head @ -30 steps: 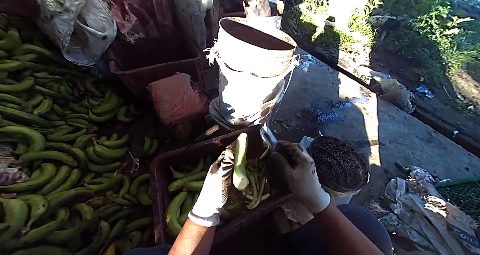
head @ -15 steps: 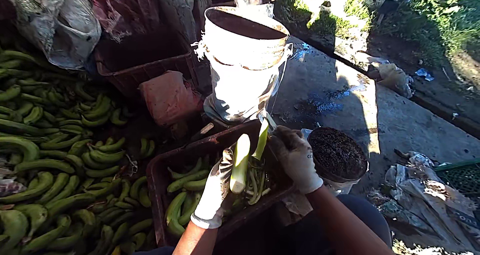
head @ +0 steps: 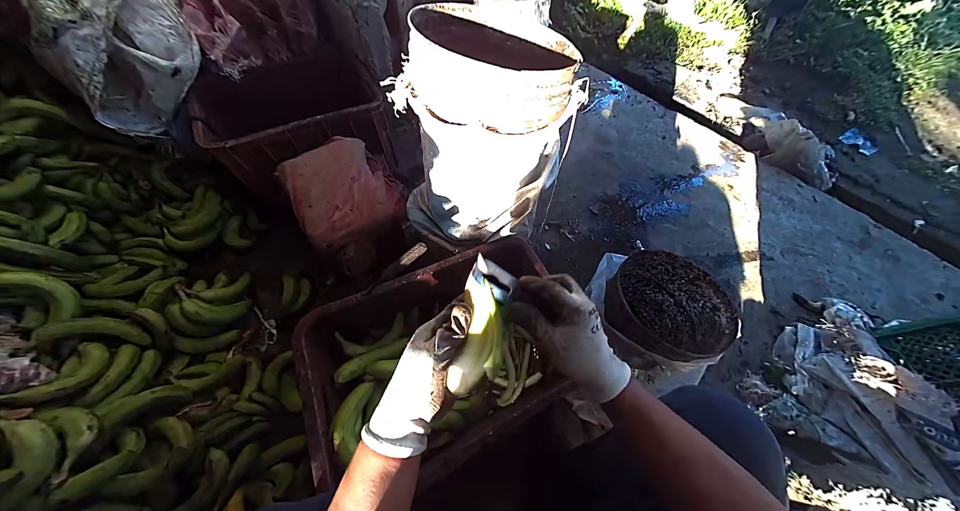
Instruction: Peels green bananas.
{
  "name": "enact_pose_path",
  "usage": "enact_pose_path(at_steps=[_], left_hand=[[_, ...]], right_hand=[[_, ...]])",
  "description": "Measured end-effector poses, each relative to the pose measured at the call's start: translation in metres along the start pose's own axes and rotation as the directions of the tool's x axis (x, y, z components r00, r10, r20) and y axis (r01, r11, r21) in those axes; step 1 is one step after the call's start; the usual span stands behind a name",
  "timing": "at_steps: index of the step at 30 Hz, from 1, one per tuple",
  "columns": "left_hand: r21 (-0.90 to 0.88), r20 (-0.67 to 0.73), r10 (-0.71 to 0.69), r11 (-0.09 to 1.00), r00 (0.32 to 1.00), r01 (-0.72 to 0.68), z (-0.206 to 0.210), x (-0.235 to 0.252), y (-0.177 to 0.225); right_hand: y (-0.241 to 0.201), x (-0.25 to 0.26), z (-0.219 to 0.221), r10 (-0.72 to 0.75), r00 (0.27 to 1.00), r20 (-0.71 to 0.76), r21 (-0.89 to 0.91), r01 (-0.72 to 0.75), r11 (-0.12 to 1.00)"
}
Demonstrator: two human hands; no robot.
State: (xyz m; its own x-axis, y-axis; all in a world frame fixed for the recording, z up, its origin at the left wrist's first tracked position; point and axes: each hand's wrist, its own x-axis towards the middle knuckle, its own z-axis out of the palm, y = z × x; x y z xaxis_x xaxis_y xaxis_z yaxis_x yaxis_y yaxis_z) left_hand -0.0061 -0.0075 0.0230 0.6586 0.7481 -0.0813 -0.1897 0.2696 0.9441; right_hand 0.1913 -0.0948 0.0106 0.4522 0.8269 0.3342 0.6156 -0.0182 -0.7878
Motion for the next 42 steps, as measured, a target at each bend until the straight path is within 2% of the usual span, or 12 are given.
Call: enact_pose_path(at_steps=[4, 8, 11, 15, 21, 25, 28, 30, 32, 37, 39, 42], left_hand=[[-0.270, 0.064, -0.015, 0.962, 0.998, 0.032, 0.007, 0.005, -0.009], [-0.387, -0.179, 0.047, 0.915, 0.983, -0.115, 0.003, 0.009, -0.018], [-0.497, -0.255, 0.061, 0.848, 0.965, -0.185, 0.000, 0.012, -0.018], [-0.401, -0.294, 0.075, 0.895, 0.953, -0.194, 0.002, 0.008, -0.008], [-0.150, -0.011, 0.014, 0.989, 1.000, -0.016, -0.006, -0.004, 0.014], [0.009, 0.148, -0.105, 0.994, 0.983, 0.105, -0.002, -0.010, 0.025], [-0.034, 0.276, -0.217, 0.971, 0.936, 0.235, 0.001, -0.008, 0.022], [-0.075, 0.303, -0.190, 0.972, 0.934, 0.222, 0.004, -0.007, 0.018], [-0.061, 0.193, -0.138, 0.986, 0.971, 0.152, 0.007, -0.006, 0.015], [-0.460, -0.121, -0.047, 0.888, 0.991, -0.014, 0.001, 0.008, -0.006], [-0.627, -0.133, -0.058, 0.778, 0.989, -0.038, -0.003, 0.013, -0.008], [-0.700, -0.169, -0.073, 0.711, 0.983, -0.068, -0.002, 0.014, -0.003]], right_hand=[[0.005, 0.010, -0.015, 0.176, 0.977, -0.123, 0.033, -0.173, 0.984], [-0.016, -0.026, -0.003, 0.050, 0.998, -0.042, 0.138, -0.044, 0.990], [-0.023, -0.046, 0.010, -0.066, 0.996, 0.065, 0.102, 0.059, 0.993], [-0.016, -0.041, 0.017, -0.138, 0.985, 0.108, 0.059, 0.132, 0.990], [-0.008, -0.027, 0.011, -0.207, 0.967, 0.148, 0.082, 0.196, 0.977], [0.004, -0.003, 0.001, -0.067, 0.972, 0.226, 0.104, 0.044, 0.994], [0.028, 0.022, -0.009, 0.197, 0.922, 0.334, -0.090, -0.177, 0.980], [0.040, 0.029, -0.016, 0.333, 0.904, 0.269, -0.127, -0.309, 0.942], [0.035, 0.025, -0.024, 0.361, 0.918, 0.165, -0.126, -0.343, 0.931], [0.015, 0.007, -0.021, 0.113, 0.992, -0.063, -0.136, -0.121, 0.983], [0.005, -0.003, -0.015, -0.011, 1.000, -0.029, -0.043, 0.010, 0.999], [-0.004, -0.019, 0.000, -0.154, 0.983, 0.098, 0.011, 0.153, 0.988]])
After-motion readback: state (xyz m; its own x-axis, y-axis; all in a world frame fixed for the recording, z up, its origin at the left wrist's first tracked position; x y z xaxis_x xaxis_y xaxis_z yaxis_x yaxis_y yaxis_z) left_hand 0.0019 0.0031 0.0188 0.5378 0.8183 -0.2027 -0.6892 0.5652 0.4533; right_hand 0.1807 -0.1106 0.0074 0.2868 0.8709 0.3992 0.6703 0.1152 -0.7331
